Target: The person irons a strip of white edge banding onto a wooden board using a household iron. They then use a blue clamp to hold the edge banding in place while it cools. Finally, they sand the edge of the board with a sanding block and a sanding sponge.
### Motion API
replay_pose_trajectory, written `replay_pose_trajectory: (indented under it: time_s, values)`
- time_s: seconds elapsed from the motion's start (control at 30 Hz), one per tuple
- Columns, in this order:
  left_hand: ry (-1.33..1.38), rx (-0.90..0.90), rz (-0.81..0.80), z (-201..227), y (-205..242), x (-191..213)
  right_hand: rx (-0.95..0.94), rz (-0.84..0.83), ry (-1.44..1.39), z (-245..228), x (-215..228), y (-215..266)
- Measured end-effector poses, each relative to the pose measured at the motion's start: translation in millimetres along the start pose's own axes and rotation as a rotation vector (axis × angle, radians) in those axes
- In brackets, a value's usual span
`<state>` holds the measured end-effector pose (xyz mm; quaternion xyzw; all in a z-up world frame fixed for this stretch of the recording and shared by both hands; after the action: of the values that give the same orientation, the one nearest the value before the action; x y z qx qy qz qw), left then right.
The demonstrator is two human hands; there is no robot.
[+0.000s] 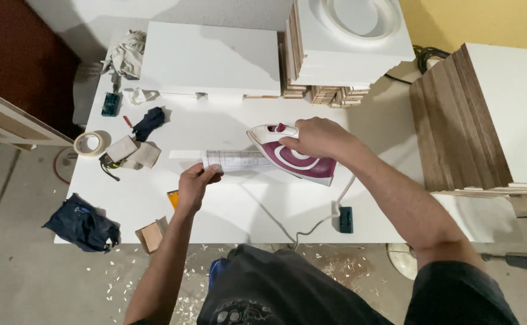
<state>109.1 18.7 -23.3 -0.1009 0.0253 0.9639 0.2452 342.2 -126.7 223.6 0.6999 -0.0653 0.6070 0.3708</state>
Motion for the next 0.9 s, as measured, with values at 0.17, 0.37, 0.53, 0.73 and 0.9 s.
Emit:
replay_pose_trajectory:
  time_s: [0.17,0.37,0.53,0.73,0.9]
  values:
    - [-0.029,-0.012,0.028,30.6,11.5,-2.4,0.008,-0.008,-0.004,-11.5,3.0,5.9]
    - [0.061,-0.042,0.049,18.6,3.8,-6.7,0.101,0.011,0.007,-55.1,-3.3,-12.0]
    - [0.127,-0.027,0.053,16.5,0.7,-14.4,0.163,0.028,-0.02,-87.7,-5.8,-16.7]
    - [0.094,-0.019,0.001,-11.1,-7.6,-23.8,0.128,0.002,-0.031,-71.2,5.4,-1.6]
    - [0.13,0.017,-0.048,-50.6,-11.6,-54.2,0.055,-0.013,-0.012,-23.3,6.9,5.3]
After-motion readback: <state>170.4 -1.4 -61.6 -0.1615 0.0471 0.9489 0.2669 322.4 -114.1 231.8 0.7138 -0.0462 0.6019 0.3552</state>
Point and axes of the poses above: each hand's wrist, its own y-axis away from the middle knuckle, its own x-axis out of the back of the hand, z = x × y, the point moved 9 cm from there along -y, towards the middle knuckle, and after that the axes turned 14 degrees about -x, right-handed, at the moved point
